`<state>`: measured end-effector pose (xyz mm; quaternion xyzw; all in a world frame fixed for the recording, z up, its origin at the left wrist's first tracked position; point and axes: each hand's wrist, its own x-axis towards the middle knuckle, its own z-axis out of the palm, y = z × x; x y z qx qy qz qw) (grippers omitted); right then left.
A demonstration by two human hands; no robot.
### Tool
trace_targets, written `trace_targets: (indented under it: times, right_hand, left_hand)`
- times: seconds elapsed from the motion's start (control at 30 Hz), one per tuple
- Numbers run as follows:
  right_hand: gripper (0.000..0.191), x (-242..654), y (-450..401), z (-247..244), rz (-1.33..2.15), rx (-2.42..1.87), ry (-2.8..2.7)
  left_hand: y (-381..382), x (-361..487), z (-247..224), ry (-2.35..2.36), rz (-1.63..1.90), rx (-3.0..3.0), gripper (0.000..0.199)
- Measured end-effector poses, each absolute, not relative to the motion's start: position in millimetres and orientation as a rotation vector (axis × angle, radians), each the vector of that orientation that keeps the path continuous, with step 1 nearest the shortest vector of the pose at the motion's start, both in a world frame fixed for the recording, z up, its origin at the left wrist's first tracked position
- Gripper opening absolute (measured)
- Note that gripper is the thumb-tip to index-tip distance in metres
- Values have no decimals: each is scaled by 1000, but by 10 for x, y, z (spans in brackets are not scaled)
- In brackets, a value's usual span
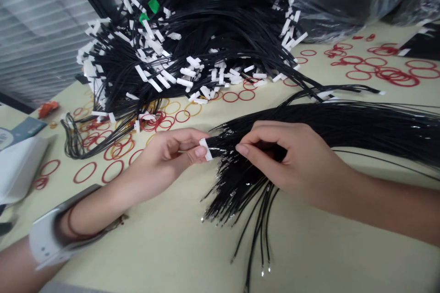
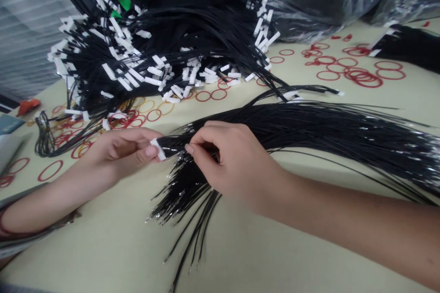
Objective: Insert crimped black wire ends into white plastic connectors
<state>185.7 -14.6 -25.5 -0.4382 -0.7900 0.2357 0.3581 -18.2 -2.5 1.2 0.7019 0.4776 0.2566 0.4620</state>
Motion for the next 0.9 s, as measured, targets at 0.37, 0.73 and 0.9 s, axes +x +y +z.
trace_targets:
  times: [0.37,0.73,0.9]
  right_hand:
    - [13,1848,-136,-246,625,-1137,-2044]
    - [13,1846,-138,-254,620,-1123,-2056]
    - [12,1846,-145,-252,620,-1122,-2046]
  left_hand:
    - [-31,-181,9,1160,613,1704,11]
    - [-43,-180,12,1204,594,1798,11]
    - [-56,-180,13,1189,558,1821,11]
